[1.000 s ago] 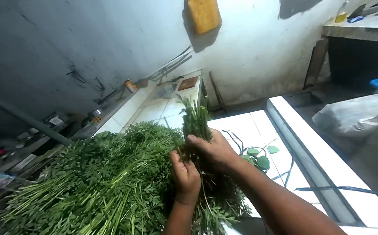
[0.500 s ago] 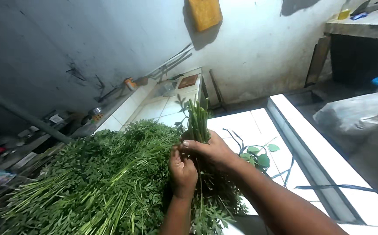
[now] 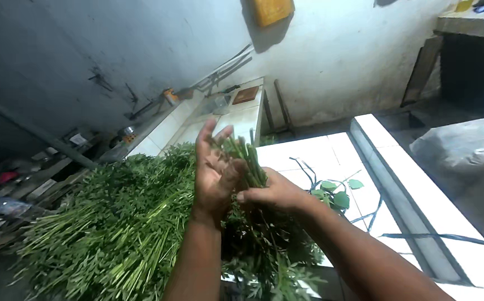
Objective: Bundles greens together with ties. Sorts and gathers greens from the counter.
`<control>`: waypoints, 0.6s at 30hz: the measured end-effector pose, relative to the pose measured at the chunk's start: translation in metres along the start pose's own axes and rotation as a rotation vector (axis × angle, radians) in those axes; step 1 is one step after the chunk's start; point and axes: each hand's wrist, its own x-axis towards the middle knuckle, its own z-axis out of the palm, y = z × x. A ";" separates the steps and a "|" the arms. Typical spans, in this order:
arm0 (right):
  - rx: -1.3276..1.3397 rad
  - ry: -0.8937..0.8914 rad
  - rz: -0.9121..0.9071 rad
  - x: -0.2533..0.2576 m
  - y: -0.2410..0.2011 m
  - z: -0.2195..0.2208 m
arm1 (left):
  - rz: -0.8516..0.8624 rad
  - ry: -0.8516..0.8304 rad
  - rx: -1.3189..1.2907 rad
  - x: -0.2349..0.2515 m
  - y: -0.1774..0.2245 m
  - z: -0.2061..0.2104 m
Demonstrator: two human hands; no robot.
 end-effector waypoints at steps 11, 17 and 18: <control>-0.459 0.237 -0.170 0.007 0.010 0.007 | 0.056 0.360 0.149 0.020 0.000 0.010; -0.579 0.249 -0.072 0.010 0.024 0.022 | 0.012 0.505 0.070 0.021 0.005 0.014; -0.573 0.253 -0.091 0.010 0.027 0.021 | 0.009 0.517 0.065 0.021 0.008 0.016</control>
